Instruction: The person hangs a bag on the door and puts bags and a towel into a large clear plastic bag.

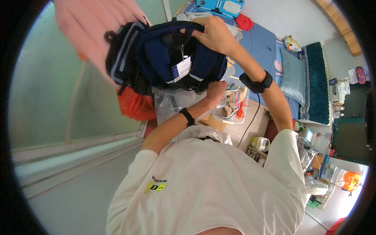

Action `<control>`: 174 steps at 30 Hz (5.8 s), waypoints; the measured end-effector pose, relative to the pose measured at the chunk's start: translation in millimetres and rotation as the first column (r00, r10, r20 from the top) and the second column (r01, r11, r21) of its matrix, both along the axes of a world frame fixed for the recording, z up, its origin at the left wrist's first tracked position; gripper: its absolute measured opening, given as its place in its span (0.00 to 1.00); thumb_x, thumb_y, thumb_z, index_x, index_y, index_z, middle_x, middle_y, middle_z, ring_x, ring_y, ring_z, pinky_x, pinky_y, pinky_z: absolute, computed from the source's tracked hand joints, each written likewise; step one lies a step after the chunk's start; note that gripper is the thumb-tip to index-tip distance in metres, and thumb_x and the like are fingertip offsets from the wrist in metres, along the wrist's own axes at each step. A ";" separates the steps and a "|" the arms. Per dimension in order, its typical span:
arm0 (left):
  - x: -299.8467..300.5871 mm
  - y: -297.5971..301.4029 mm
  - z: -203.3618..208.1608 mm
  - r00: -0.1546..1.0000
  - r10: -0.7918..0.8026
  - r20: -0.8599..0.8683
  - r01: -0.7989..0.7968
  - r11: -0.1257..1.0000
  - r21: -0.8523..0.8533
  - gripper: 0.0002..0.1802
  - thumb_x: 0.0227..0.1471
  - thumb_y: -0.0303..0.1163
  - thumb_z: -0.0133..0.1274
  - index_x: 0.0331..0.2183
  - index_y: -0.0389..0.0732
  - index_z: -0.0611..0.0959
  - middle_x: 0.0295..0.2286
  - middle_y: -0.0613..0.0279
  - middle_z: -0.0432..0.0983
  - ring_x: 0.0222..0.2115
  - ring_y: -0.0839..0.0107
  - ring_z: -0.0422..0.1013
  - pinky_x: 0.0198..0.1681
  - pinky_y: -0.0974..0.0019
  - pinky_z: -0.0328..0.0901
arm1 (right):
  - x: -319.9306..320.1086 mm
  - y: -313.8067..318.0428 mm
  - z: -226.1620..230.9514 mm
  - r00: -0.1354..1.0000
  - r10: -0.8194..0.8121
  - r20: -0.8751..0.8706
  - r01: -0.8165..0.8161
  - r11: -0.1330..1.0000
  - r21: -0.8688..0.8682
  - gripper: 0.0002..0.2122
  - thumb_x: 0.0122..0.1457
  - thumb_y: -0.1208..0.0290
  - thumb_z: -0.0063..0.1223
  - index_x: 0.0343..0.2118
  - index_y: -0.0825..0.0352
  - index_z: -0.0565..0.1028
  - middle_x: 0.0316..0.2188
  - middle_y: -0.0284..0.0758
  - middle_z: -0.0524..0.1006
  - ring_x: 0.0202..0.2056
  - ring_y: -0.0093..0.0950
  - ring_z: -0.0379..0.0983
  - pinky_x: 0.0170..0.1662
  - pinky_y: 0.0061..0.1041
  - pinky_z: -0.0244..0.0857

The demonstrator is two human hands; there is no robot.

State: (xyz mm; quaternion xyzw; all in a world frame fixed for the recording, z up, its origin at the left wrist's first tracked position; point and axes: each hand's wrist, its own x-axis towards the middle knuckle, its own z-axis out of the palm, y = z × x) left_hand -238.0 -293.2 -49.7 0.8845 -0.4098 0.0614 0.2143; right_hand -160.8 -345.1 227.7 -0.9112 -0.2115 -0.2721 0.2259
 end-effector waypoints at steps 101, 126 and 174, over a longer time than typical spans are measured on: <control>-46.5 53.8 30.1 0.949 -0.182 -0.257 0.238 0.949 0.206 0.09 0.55 0.31 0.51 0.38 0.45 0.81 0.23 0.53 0.80 0.25 0.54 0.78 0.29 0.49 0.71 | -37.1 -63.9 -56.6 0.909 -0.239 -0.340 0.316 0.929 0.193 0.18 0.59 0.54 0.60 0.36 0.68 0.83 0.25 0.50 0.78 0.26 0.47 0.75 0.34 0.35 0.69; 30.2 255.7 44.5 0.872 -0.481 -0.089 0.458 0.741 0.492 0.18 0.54 0.31 0.50 0.48 0.47 0.79 0.50 0.63 0.74 0.55 0.66 0.67 0.61 0.60 0.60 | -102.3 -84.0 -12.7 0.894 -0.088 -0.439 0.274 0.882 0.383 0.18 0.62 0.59 0.59 0.27 0.74 0.78 0.15 0.24 0.65 0.21 0.14 0.56 0.22 0.22 0.51; 131.6 270.5 92.3 0.727 0.006 -0.687 0.061 0.995 0.073 0.20 0.49 0.24 0.55 0.46 0.33 0.77 0.43 0.50 0.76 0.42 0.60 0.71 0.49 0.60 0.65 | -107.4 -51.2 -53.3 0.836 0.162 -0.524 0.160 0.841 0.516 0.14 0.62 0.66 0.59 0.37 0.76 0.80 0.21 0.21 0.72 0.25 0.13 0.61 0.26 0.18 0.57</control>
